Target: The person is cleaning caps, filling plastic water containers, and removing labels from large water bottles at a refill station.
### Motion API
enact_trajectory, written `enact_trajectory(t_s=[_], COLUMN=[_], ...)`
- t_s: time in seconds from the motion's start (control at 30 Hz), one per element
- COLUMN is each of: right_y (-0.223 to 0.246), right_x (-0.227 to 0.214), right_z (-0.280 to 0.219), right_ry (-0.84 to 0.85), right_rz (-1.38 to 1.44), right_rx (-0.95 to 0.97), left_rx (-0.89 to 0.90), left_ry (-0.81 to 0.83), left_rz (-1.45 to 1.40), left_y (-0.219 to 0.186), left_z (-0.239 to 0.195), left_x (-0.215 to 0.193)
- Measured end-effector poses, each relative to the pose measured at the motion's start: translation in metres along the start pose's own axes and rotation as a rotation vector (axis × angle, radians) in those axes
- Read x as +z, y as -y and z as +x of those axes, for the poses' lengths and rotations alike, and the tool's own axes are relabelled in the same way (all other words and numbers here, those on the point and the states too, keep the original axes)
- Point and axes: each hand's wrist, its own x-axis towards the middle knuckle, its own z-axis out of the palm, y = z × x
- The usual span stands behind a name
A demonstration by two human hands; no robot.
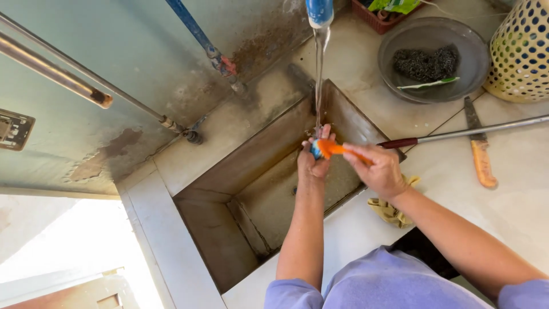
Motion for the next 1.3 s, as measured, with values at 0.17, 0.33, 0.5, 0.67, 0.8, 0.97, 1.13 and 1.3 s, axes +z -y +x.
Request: enact_trajectory(t_s=[0.17,0.33,0.5,0.67,0.8,0.97,1.13,1.3], right_y=[-0.002,0.011,0.022,0.018,0.02,0.023,0.007,-0.034], right_x=[0.017,0.026,0.029,0.036,0.035,0.035,0.018,-0.012], right_z=[0.0,0.008,0.01,0.035,0.02,0.028,0.042,0.036], right_ry=[-0.071,-0.073,0.055,-0.048,0.002,-0.019,-0.036,-0.032], right_rz=[0.321,0.079,0.009,-0.165,-0.031,-0.157,-0.184,-0.149], right_rx=[0.152,0.108,0.116,0.03,-0.069,-0.113,0.005,0.241], left_rx=[-0.067,0.092,0.17,0.259,0.217,0.203,0.403,0.49], left_ry=[0.012,-0.092,0.057,-0.093,0.03,0.018,-0.07,-0.016], left_rz=[0.056,0.334,0.255,0.411,0.215,0.379,0.572,0.745], left_y=[0.005,0.007,-0.015,0.004,-0.019,0.004,0.014,0.012], left_z=[0.003,-0.041,-0.048,-0.01,-0.038,-0.058,-0.024,-0.025], left_x=[-0.017,0.004,0.027,-0.025,0.027,0.029,0.021,0.04])
